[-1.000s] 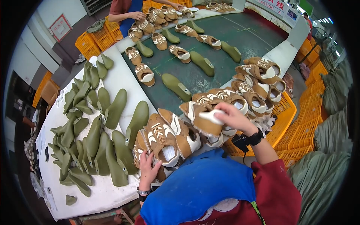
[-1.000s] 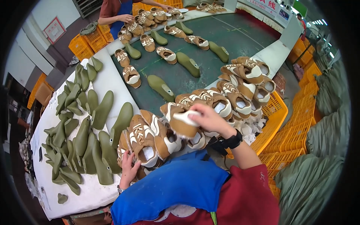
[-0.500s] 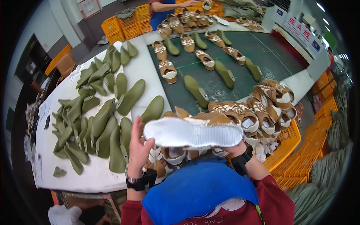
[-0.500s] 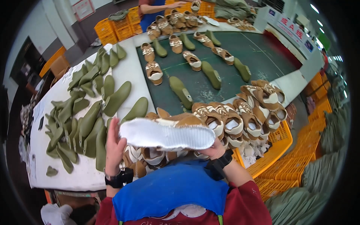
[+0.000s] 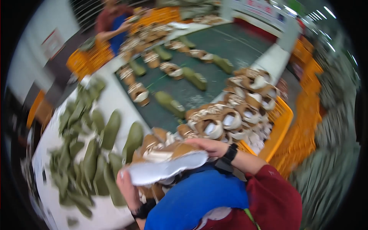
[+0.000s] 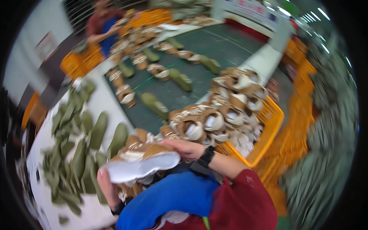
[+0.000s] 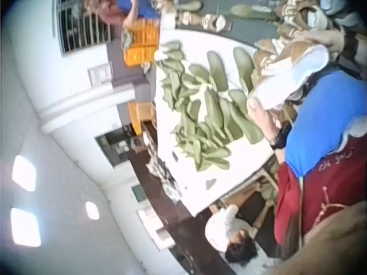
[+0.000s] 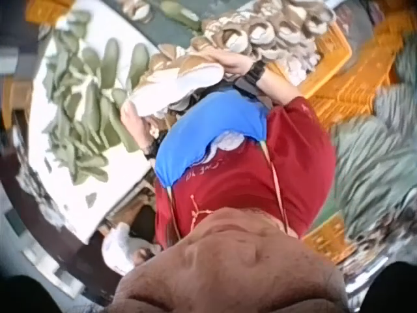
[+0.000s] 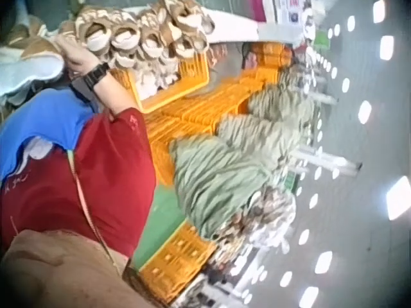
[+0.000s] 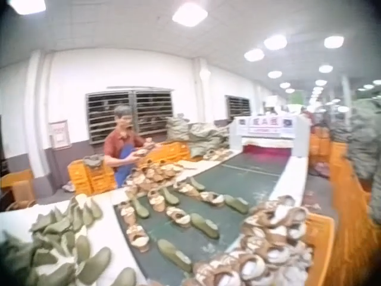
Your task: Inserting green plastic shoe lasts into brown sneakers and placing them onto a conveyor belt for processing.
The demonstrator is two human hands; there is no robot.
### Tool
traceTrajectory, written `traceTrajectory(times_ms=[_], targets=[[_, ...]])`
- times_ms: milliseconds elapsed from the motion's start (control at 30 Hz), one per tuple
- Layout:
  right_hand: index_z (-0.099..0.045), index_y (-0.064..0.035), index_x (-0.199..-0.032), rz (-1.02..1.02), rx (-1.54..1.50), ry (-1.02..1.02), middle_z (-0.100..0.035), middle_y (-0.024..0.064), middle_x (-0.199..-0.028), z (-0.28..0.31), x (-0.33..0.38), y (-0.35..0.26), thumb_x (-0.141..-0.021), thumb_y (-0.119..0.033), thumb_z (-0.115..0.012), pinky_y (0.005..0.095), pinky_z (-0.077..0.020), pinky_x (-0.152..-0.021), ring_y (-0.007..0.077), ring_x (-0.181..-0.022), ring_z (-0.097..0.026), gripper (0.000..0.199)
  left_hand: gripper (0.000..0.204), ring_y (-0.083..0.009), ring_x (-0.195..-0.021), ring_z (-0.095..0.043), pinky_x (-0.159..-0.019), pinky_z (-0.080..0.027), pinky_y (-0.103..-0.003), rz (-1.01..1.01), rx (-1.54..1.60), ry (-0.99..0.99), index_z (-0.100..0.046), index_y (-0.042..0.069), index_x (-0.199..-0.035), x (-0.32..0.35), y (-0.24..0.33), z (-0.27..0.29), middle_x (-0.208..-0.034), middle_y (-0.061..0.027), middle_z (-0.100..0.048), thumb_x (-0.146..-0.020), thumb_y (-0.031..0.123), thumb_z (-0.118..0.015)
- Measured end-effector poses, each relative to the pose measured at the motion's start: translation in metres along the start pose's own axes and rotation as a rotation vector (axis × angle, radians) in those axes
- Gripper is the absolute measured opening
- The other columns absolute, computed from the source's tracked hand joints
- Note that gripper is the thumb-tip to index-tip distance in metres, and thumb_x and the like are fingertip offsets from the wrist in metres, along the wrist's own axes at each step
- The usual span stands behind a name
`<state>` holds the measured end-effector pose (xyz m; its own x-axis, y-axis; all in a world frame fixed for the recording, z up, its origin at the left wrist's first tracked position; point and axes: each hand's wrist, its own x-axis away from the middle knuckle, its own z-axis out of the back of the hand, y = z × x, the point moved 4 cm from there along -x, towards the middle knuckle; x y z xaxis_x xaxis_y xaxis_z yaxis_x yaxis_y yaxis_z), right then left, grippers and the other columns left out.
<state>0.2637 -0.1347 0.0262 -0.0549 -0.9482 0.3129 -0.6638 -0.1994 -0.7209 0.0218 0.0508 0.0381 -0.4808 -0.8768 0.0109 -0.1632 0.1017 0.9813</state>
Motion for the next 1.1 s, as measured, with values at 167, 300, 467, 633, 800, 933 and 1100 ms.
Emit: traceTrajectory(times_ms=[167,300,467,633,800,933,1100], targets=[[-0.034,-0.0142,-0.135,-0.042,0.544,-0.264,-0.051,-0.0003,-0.099,-0.002,0.015,0.002,-0.084,-0.032,-0.06,0.0254,-0.0433,-0.068,0.0085,-0.081,-0.048,0.06,0.025,-0.0202,-0.076,-0.061,-0.067,-0.052,-0.033,0.015,0.048,0.066,-0.045,-0.002,-0.103,0.007,-0.013,0.0,-0.089,-0.0128,-0.057,-0.094,0.021,-0.045],[-0.031,-0.0108,-0.136,0.182,0.639,-0.208,-0.05,0.0012,-0.103,-0.01,0.04,-0.013,-0.079,-0.016,-0.065,0.0238,-0.0421,-0.072,0.0083,-0.083,-0.046,0.067,0.046,-0.0328,-0.101,-0.055,-0.086,-0.046,-0.043,0.053,-0.111,0.025,-0.048,-0.004,-0.115,0.007,-0.017,0.009,-0.115,-0.0216,-0.052,-0.085,0.03,-0.057],[-0.042,-0.01,-0.127,0.269,0.792,-0.188,-0.052,0.0026,-0.102,-0.022,0.047,-0.023,-0.076,-0.018,-0.07,0.0275,-0.0438,-0.075,0.0119,-0.088,-0.047,0.059,0.039,-0.0322,-0.093,-0.057,-0.08,-0.048,-0.039,-0.499,-0.745,-0.054,-0.05,-0.002,-0.11,0.014,0.02,-0.019,-0.105,-0.0184,-0.056,-0.083,0.024,-0.061],[-0.051,-0.0085,-0.114,0.404,0.645,-0.098,-0.054,0.0026,-0.101,-0.015,0.055,-0.024,-0.078,-0.024,-0.069,0.0266,-0.0414,-0.081,0.0102,-0.096,-0.047,0.044,0.051,-0.0266,-0.107,-0.051,-0.086,-0.047,-0.039,-0.047,0.016,-0.142,-0.033,0.004,-0.13,0.0,-0.005,-0.032,-0.12,-0.014,-0.044,-0.09,0.031,-0.049],[-0.055,-0.0124,-0.108,0.474,0.96,-0.087,-0.051,0.0023,-0.104,-0.026,0.054,-0.04,-0.071,-0.022,-0.074,0.0265,-0.0416,-0.075,0.0154,-0.093,-0.049,0.042,0.07,-0.0289,-0.122,-0.039,-0.095,-0.04,-0.043,0.026,0.334,-0.291,-0.015,0.013,-0.14,-0.002,-0.003,-0.033,-0.136,-0.0176,-0.032,-0.088,0.036,-0.055],[-0.055,-0.0127,-0.1,0.688,1.411,-0.161,-0.049,0.0064,-0.098,-0.049,0.033,-0.043,-0.064,-0.02,-0.075,0.032,-0.0405,-0.077,0.0263,-0.094,-0.043,0.042,0.074,-0.0303,-0.123,-0.038,-0.097,-0.038,-0.045,-0.007,0.321,-0.158,-0.006,0.016,-0.142,0.0,0.004,-0.022,-0.139,-0.0166,-0.027,-0.089,0.032,-0.054],[-0.053,-0.014,-0.093,0.702,1.63,-0.092,-0.045,0.007,-0.097,-0.057,0.019,-0.027,-0.063,-0.016,-0.074,0.0381,-0.0407,-0.077,0.0278,-0.091,-0.043,0.037,0.058,-0.0287,-0.119,-0.044,-0.092,-0.043,-0.045,0.139,0.426,-0.16,-0.021,0.013,-0.137,0.003,-0.025,-0.006,-0.134,-0.0141,-0.036,-0.091,0.032,-0.05]])
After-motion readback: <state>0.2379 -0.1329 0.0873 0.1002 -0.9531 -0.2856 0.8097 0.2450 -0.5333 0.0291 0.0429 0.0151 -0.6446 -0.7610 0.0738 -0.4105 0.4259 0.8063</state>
